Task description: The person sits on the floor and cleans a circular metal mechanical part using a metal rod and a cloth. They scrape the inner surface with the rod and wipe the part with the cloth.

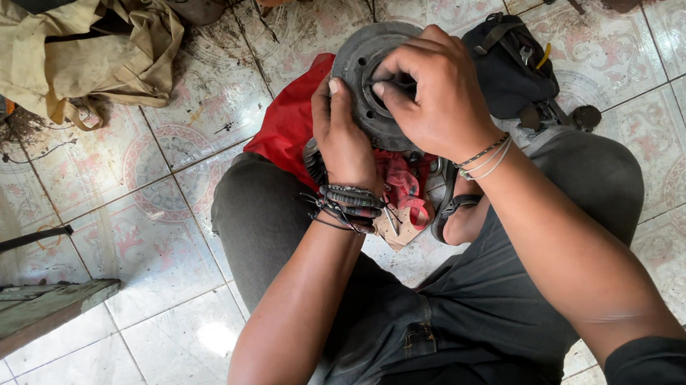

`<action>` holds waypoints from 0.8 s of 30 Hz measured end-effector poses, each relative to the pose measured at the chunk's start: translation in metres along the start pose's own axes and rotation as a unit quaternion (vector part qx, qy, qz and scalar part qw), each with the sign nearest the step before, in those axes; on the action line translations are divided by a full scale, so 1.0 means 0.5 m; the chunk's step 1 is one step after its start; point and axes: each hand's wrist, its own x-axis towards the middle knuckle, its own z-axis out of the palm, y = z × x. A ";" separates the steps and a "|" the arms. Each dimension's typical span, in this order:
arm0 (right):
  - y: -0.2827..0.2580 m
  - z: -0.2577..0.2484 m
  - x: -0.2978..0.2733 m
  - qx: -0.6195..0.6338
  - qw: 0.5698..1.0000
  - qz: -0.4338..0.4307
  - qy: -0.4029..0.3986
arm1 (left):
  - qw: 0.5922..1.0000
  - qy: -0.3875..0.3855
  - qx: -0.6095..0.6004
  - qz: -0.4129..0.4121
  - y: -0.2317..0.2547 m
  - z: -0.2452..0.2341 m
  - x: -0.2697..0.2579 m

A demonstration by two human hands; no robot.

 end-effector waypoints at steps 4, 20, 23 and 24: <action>0.002 0.004 0.000 -0.108 0.993 -0.010 0.045 | 1.000 -0.002 0.013 0.003 0.008 0.006 -0.006; 0.017 0.006 -0.003 -0.047 0.999 0.001 0.011 | 1.000 -0.014 0.023 -0.005 0.012 0.001 -0.005; 0.017 0.009 -0.004 -0.098 0.994 0.017 0.034 | 0.999 -0.015 0.032 -0.005 0.010 0.004 -0.005; 0.017 0.011 -0.002 -0.146 0.987 0.028 0.065 | 0.999 -0.015 0.033 0.001 0.009 0.006 -0.004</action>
